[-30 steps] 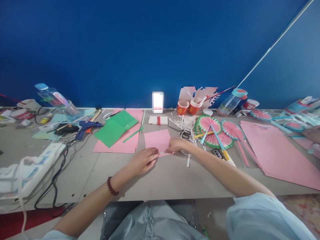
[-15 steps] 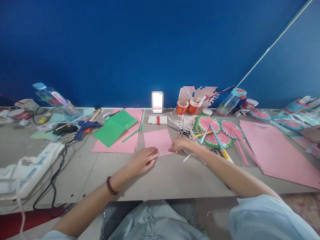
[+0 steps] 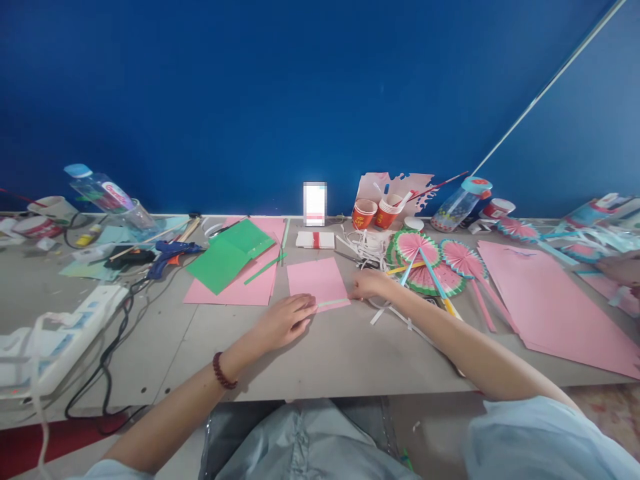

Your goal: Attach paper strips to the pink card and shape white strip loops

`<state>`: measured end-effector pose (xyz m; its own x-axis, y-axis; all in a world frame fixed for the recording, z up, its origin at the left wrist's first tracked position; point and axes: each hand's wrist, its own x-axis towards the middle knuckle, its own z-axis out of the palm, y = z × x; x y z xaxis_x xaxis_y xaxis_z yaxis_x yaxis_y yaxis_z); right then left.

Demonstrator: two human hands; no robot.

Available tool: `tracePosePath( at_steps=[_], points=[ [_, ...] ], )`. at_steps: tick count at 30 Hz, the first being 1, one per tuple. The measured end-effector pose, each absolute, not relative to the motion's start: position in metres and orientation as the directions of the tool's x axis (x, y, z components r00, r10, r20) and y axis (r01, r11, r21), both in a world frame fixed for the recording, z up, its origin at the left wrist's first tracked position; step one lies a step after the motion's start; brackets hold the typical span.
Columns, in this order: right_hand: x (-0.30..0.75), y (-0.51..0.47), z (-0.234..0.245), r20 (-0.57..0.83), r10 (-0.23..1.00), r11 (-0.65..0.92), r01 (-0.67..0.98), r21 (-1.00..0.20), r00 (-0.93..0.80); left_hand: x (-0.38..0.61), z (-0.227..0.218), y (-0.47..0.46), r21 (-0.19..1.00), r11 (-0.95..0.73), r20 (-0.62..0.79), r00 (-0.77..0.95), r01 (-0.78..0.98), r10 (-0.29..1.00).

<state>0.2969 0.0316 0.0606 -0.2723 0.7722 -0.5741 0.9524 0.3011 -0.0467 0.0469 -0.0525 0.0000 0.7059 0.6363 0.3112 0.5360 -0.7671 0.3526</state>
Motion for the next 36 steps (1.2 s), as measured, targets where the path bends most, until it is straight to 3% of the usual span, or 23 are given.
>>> tracePosePath(
  at_steps=[3,7,9,12,17,23,27,36],
  points=[
    [0.304,0.028,0.065,-0.462,0.845,0.264,0.962,-0.076,-0.268,0.047,-0.001,-0.053,0.345,-0.766,0.31,0.705,0.542,0.638],
    [0.307,0.01,0.059,-0.167,0.911,0.33,0.91,-0.251,-0.377,0.046,-0.002,-0.053,0.322,-0.769,0.304,0.709,0.552,0.636],
    [0.302,-0.006,0.049,-0.021,0.882,0.44,0.839,-0.322,-0.47,0.046,-0.003,-0.053,0.318,-0.777,0.313,0.713,0.544,0.627],
    [0.291,-0.032,0.032,0.089,0.803,0.579,0.737,-0.349,-0.589,0.047,-0.004,-0.052,0.315,-0.784,0.333,0.711,0.535,0.62],
    [0.277,-0.058,0.012,0.105,0.8,0.594,0.757,-0.272,-0.59,0.047,-0.007,-0.051,0.332,-0.757,0.323,0.686,0.563,0.652],
    [0.275,-0.061,0.003,0.109,0.783,0.622,0.773,-0.127,-0.612,0.039,-0.004,-0.049,0.455,-0.701,0.236,0.685,0.549,0.689],
    [0.276,-0.063,0.0,0.15,0.768,0.639,0.76,-0.121,-0.622,0.033,0.002,-0.047,0.536,-0.658,0.185,0.687,0.529,0.703],
    [0.278,-0.062,-0.003,0.18,0.754,0.653,0.751,-0.1,-0.631,0.024,0.008,-0.041,0.653,-0.555,0.215,0.577,0.515,0.788]
  ],
)
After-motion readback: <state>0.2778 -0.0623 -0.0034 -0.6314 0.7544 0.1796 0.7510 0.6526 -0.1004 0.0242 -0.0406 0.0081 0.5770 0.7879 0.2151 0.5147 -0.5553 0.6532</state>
